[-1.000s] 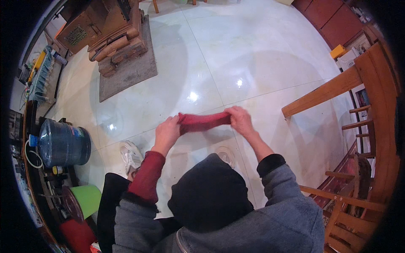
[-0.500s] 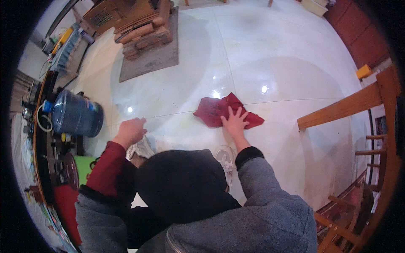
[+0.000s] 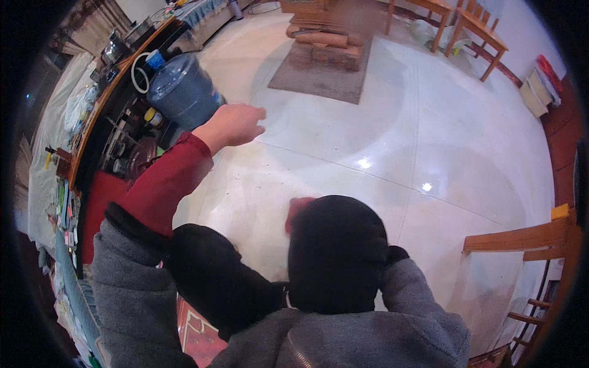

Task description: The person wipes a tiled floor and a patterned rug with a red cloth. They briefly pick up a cat and place it on a chair, then continue wiping the floor and rug.

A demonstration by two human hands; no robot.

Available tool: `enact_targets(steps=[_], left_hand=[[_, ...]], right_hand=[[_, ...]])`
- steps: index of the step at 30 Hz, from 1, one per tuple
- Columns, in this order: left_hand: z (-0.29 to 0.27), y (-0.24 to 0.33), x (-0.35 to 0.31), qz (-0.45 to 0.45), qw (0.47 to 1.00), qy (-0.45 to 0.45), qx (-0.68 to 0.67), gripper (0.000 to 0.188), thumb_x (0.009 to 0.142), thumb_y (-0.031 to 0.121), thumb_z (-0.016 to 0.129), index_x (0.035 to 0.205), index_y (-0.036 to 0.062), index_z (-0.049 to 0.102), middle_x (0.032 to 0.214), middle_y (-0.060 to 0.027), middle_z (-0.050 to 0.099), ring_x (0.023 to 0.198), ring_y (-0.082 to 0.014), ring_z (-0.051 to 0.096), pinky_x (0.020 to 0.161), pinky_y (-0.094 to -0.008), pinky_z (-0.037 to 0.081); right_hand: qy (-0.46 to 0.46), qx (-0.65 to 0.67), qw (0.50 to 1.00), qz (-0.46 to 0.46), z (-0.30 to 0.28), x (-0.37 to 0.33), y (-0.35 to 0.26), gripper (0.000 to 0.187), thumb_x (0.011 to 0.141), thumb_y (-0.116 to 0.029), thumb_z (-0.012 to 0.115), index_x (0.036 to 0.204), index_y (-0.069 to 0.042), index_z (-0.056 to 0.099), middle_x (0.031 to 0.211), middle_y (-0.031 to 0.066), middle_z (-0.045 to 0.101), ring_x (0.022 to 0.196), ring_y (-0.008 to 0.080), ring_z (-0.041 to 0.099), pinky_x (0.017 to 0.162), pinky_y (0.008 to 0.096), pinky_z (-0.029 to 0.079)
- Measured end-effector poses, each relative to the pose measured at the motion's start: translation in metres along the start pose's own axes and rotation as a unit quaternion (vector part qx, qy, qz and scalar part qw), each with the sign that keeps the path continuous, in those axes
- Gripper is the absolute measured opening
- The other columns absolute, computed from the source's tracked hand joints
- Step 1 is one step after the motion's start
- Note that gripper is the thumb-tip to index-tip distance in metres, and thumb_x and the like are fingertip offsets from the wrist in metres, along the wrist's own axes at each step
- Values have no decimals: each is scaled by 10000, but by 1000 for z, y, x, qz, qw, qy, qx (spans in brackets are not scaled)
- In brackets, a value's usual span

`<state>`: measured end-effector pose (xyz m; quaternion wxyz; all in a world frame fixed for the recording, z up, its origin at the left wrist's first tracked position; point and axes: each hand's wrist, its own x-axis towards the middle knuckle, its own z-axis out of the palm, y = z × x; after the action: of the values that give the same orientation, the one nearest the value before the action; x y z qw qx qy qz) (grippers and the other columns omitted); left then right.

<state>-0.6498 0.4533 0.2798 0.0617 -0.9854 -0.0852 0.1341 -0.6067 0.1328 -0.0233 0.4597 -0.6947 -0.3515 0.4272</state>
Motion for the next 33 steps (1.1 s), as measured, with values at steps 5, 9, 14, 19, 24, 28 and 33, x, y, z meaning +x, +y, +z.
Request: enact_targets(steps=[5,9,14,19,24,28,33], left_hand=[[56,-68,-24,-33,996,-78,34,302,858,291,665,1085,92,676,990,-174,708,966,-374,672,826,-473,535],[111,-108,-9,-23,995,-97,-13,322,865,306,661,1102,89,670,1016,-178,702,970,-377,664,832,-474,529],[197,-124,-17,-4,973,-223,-62,409,874,364,654,1204,124,637,1081,-169,692,1045,-365,646,878,-476,520],[265,-93,3,87,968,-232,-48,357,853,353,663,1106,102,665,1041,-177,692,995,-370,660,839,-492,531],[263,-15,-11,139,958,-169,-186,410,885,355,639,1196,87,629,1057,-177,687,1020,-362,650,860,-483,524],[238,19,-25,211,927,-245,-191,427,893,356,618,1227,91,623,1121,-179,684,1067,-357,642,905,-473,515],[244,8,-27,135,935,-223,-241,427,909,364,609,1231,83,619,1131,-193,679,1061,-377,638,909,-477,509]], right_hand=[[79,162,981,67,-12,25,33,319,925,-227,632,1197,-61,651,1082,120,661,1008,231,625,868,387,518],[82,151,974,149,-13,37,53,340,932,-240,652,1194,-24,672,1036,104,710,957,169,643,871,344,512],[101,183,954,213,-29,35,21,398,938,-261,647,1239,0,655,1091,71,704,996,163,630,919,310,485],[205,204,949,126,-70,30,-24,366,950,-283,636,1191,-8,653,1027,37,698,922,114,625,850,290,495],[334,131,925,122,-93,29,-7,316,949,-248,631,1173,-26,645,1081,104,674,928,174,642,875,319,505],[349,-299,882,103,-73,27,40,686,863,-336,704,1435,-83,421,1433,282,412,1290,398,439,1076,520,359],[355,-306,877,104,-72,47,73,926,843,-468,693,1569,-202,184,1556,271,256,1414,528,230,1151,585,245]])
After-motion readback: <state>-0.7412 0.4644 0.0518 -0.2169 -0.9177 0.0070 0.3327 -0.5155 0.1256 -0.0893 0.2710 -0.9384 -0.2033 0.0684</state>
